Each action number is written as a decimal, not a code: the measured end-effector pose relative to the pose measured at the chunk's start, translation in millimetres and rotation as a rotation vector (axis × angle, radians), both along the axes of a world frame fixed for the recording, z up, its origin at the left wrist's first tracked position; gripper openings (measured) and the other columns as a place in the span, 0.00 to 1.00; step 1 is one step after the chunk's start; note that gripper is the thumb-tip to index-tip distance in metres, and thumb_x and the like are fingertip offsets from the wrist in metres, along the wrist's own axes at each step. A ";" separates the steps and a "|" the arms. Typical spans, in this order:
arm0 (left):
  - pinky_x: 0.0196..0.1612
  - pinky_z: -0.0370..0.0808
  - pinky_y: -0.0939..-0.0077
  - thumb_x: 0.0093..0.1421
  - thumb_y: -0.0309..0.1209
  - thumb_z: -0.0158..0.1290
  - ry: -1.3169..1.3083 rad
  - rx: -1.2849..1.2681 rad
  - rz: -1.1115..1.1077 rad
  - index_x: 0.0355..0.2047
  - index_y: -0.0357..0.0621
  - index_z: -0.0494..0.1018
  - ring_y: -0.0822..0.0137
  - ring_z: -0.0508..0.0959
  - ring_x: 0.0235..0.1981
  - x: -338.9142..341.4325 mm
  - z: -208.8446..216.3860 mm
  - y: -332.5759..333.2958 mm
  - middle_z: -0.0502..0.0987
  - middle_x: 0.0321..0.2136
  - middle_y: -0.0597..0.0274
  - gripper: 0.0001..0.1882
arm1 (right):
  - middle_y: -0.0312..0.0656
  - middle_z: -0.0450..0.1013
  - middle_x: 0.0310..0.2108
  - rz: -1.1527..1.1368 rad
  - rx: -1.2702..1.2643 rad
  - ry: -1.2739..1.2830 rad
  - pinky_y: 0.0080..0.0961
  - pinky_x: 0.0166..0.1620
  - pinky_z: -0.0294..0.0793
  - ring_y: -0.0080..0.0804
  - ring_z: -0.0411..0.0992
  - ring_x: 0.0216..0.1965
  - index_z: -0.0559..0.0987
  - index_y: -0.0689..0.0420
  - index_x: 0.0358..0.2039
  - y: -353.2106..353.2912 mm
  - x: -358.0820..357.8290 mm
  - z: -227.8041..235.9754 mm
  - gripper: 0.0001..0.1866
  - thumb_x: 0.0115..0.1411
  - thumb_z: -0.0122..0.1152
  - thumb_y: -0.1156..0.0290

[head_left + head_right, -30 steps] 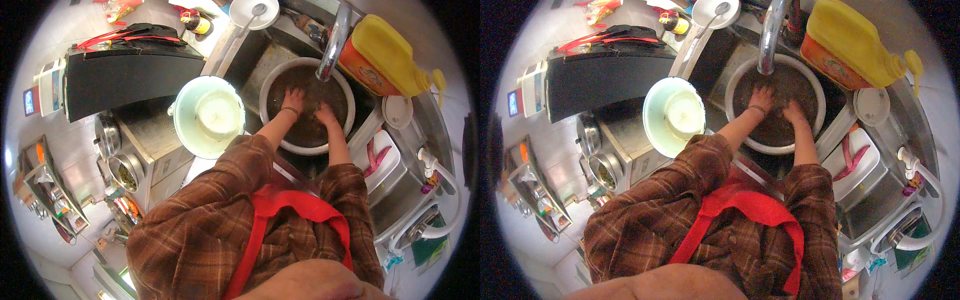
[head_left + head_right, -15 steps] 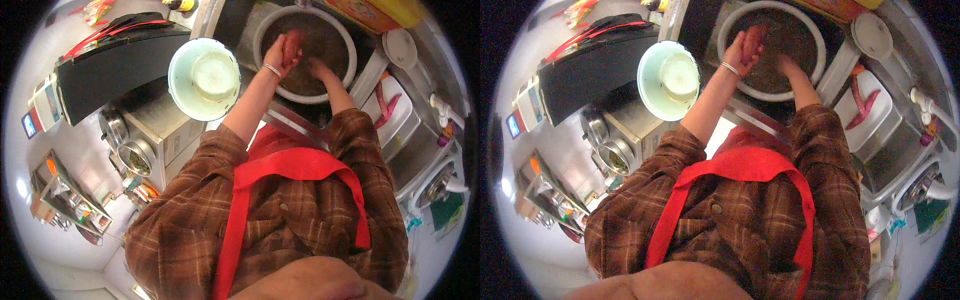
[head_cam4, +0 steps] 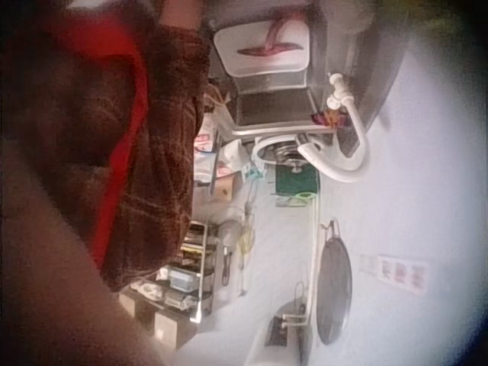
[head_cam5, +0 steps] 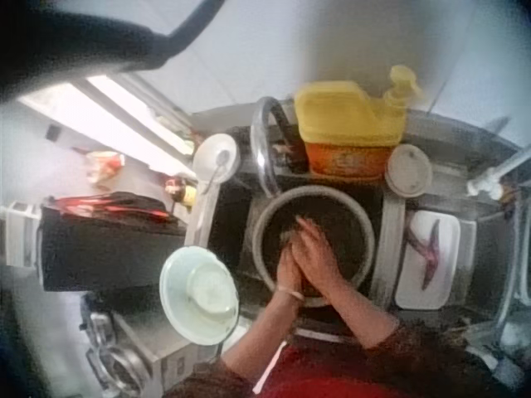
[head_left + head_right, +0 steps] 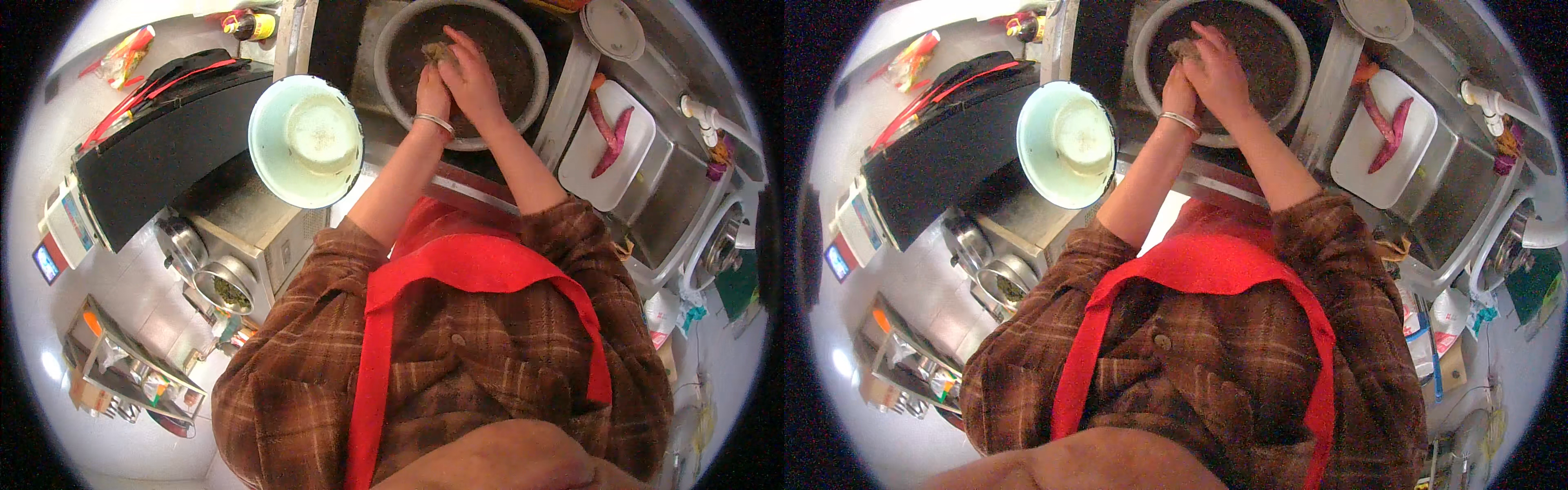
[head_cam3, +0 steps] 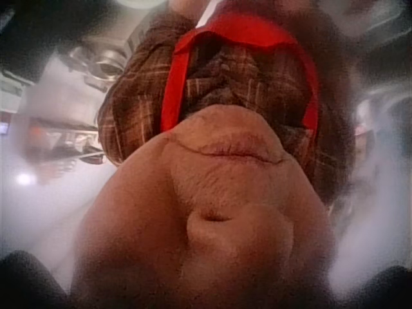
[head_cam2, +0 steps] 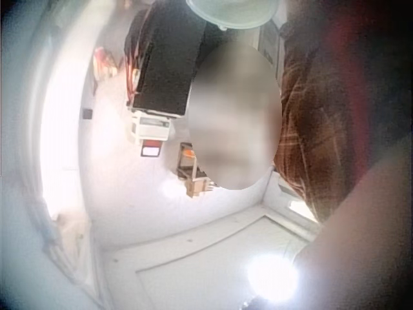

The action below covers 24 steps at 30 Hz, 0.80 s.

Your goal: The person scrubs and rinses several purple sweet potatoes under running water in a kitchen sink, then washes a metal bowl and places it on the counter. The person also moves a green bowl and retrieves a small packet from a shelf.

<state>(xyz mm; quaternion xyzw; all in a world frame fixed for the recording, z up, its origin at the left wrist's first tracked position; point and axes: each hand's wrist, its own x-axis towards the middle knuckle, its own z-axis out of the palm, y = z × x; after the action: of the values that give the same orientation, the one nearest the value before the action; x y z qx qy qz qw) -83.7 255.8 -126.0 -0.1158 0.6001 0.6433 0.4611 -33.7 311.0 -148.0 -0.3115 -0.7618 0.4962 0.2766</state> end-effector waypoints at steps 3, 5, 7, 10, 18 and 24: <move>0.26 0.67 0.77 0.59 0.39 0.31 0.134 -0.072 -0.077 0.42 0.45 0.62 0.69 0.68 0.28 2.5 -6.2 -1.3 0.69 0.30 0.62 0.16 | 0.37 0.60 0.50 0.024 -0.082 -0.167 0.31 0.50 0.59 0.40 0.59 0.49 0.69 0.58 0.41 20.4 -15.5 -12.0 0.20 0.49 0.47 0.61; 0.14 0.65 0.81 0.59 0.39 0.31 0.219 -0.118 -0.157 0.38 0.45 0.64 0.72 0.67 0.16 3.7 -9.9 -5.0 0.69 0.23 0.64 0.16 | 0.39 0.59 0.51 0.048 -0.237 -0.350 0.32 0.49 0.60 0.41 0.60 0.48 0.69 0.56 0.42 47.3 -22.9 -31.6 0.21 0.50 0.46 0.59; 0.15 0.66 0.79 0.59 0.40 0.30 0.164 -0.082 -0.214 0.38 0.44 0.64 0.70 0.69 0.18 6.5 0.6 -9.6 0.71 0.24 0.61 0.17 | 0.45 0.65 0.44 0.002 -0.102 -0.384 0.29 0.48 0.61 0.41 0.64 0.45 0.68 0.53 0.45 66.6 -20.7 -60.1 0.21 0.51 0.46 0.59; 0.17 0.68 0.78 0.59 0.45 0.30 -0.097 0.047 -0.196 0.40 0.43 0.63 0.67 0.72 0.23 -3.4 7.8 -8.7 0.72 0.30 0.57 0.20 | 0.44 0.59 0.50 0.033 -0.006 -0.544 0.39 0.48 0.61 0.49 0.61 0.46 0.64 0.50 0.48 78.3 -11.7 -140.3 0.24 0.52 0.44 0.56; 0.23 0.69 0.77 0.58 0.50 0.31 -0.542 0.193 0.074 0.43 0.43 0.63 0.66 0.71 0.29 -21.0 -9.3 -8.9 0.71 0.33 0.56 0.25 | 0.47 0.66 0.43 0.553 -0.304 -0.639 0.33 0.44 0.63 0.40 0.65 0.43 0.69 0.55 0.43 28.6 11.6 -141.1 0.21 0.45 0.52 0.66; 0.26 0.69 0.74 0.59 0.44 0.32 -0.406 0.193 0.180 0.41 0.48 0.65 0.67 0.70 0.29 -28.8 -37.4 -14.2 0.71 0.32 0.59 0.19 | 0.41 0.69 0.36 -0.031 -0.288 -0.086 0.28 0.43 0.65 0.37 0.66 0.40 0.74 0.50 0.35 30.6 21.6 -19.6 0.14 0.45 0.57 0.66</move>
<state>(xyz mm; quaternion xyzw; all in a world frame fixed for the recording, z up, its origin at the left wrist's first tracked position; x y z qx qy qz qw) -112.6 241.6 -163.4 -0.2513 0.4181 0.6995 0.5222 -12.0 341.6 -167.6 -0.3805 -0.6891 0.5821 0.2037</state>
